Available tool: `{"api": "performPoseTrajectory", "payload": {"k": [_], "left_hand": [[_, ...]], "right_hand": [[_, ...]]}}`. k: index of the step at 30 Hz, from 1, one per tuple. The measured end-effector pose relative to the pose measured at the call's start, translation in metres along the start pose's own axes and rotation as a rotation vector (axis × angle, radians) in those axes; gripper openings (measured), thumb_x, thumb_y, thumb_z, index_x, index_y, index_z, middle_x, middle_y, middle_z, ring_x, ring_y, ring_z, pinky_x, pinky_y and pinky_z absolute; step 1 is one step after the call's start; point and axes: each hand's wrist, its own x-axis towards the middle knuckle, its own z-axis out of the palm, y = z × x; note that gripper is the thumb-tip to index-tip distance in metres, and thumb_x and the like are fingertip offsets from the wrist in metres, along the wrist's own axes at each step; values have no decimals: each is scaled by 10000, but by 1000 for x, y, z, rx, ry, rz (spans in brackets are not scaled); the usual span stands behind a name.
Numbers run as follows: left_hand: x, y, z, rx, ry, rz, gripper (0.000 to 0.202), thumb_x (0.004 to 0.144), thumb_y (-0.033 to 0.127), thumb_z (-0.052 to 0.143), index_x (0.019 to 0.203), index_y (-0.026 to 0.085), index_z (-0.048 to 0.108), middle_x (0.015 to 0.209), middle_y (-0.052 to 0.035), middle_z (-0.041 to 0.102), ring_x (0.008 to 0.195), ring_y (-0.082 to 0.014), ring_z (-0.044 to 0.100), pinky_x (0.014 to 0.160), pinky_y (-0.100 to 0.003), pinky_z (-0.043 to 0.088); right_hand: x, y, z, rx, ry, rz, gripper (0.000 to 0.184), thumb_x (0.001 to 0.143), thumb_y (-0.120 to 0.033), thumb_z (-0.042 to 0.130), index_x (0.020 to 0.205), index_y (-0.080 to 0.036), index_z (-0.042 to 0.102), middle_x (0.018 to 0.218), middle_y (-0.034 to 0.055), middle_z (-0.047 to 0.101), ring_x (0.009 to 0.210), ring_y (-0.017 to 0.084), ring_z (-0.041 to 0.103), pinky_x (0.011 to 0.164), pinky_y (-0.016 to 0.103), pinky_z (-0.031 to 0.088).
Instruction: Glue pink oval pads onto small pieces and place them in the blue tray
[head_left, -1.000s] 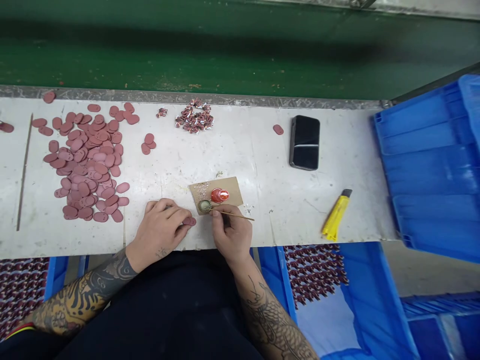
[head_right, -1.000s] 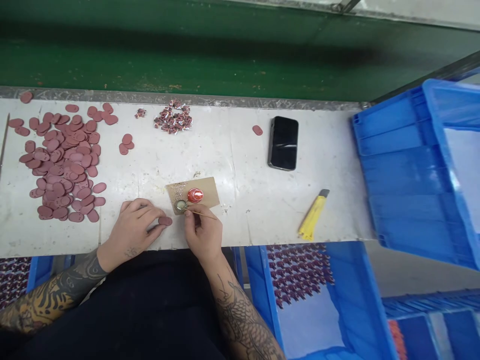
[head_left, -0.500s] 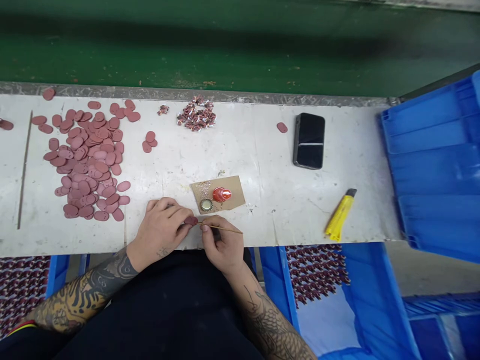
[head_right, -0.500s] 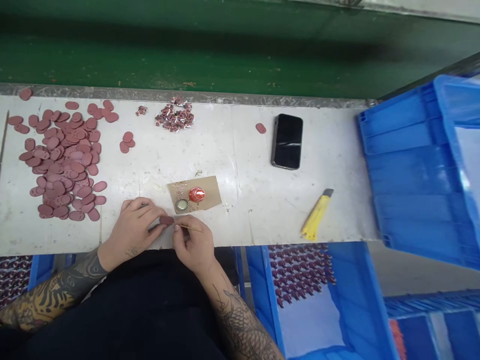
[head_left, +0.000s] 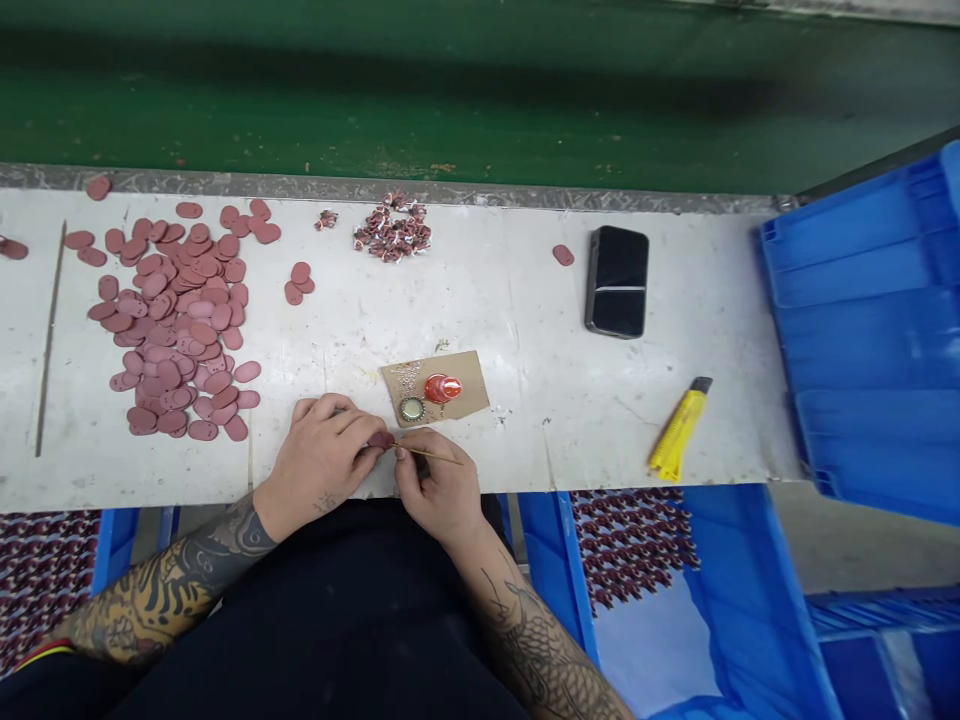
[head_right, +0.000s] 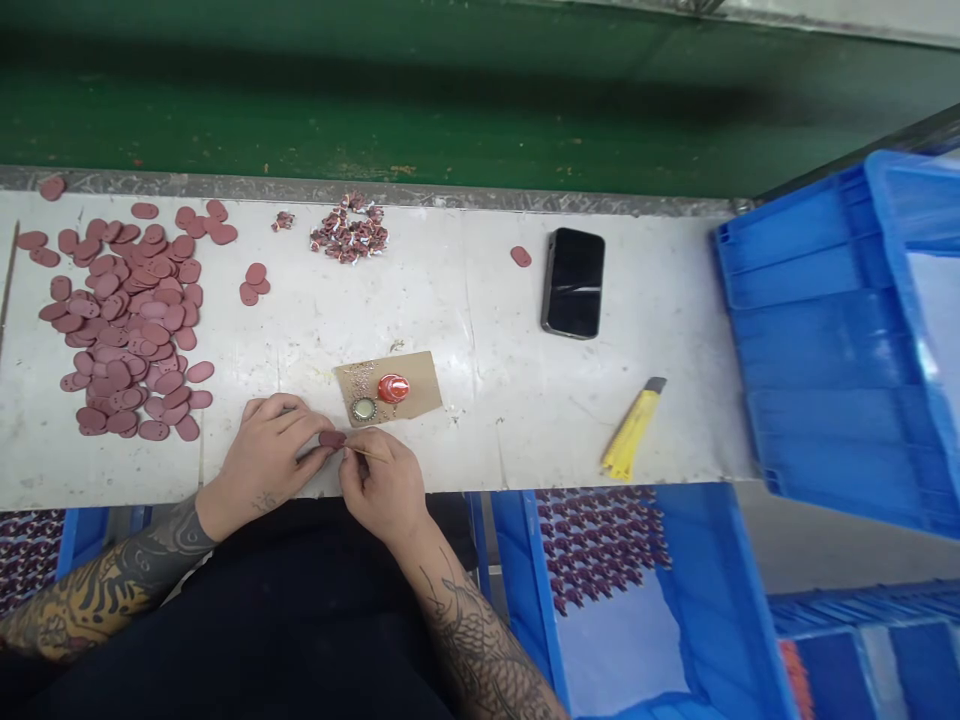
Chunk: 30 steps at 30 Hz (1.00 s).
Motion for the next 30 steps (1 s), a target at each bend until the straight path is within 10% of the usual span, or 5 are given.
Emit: {"api": "performPoseTrajectory", "payload": {"k": [7, 12, 20, 30], "left_hand": [[-1, 1, 0, -34, 9, -10, 61, 939, 256, 606, 979, 240, 649, 986, 1, 734, 1013, -247, 556, 853, -437, 329], [-3, -1, 2, -51, 34, -17, 98, 959, 277, 577, 957, 232, 664, 957, -17, 732, 981, -237, 564, 841, -428, 344], [-4, 2, -1, -11, 27, -6, 231, 976, 317, 552, 1176, 252, 648, 1164, -51, 674, 1079, -241, 560, 865, -434, 356], [-5, 1, 2, -23, 13, -52, 85, 937, 314, 633, 941, 249, 688, 1158, -14, 648, 1078, -227, 529, 856, -423, 330]], "right_hand": [[-9, 3, -22, 137, 129, 73, 113, 910, -145, 561, 966, -238, 591, 825, 13, 667, 719, 167, 655, 648, 297, 545], [5, 46, -73, -212, 300, 115, 155, 939, -176, 542, 1037, -223, 654, 923, 54, 710, 828, 208, 688, 769, 360, 563], [32, 107, -102, -707, 41, 136, 402, 889, -119, 421, 1208, -132, 666, 1119, 171, 638, 1038, 318, 615, 886, 501, 553], [66, 71, -89, -472, 215, -3, 319, 913, -135, 418, 1109, -180, 665, 1071, 137, 639, 1047, 286, 618, 895, 478, 547]]}}
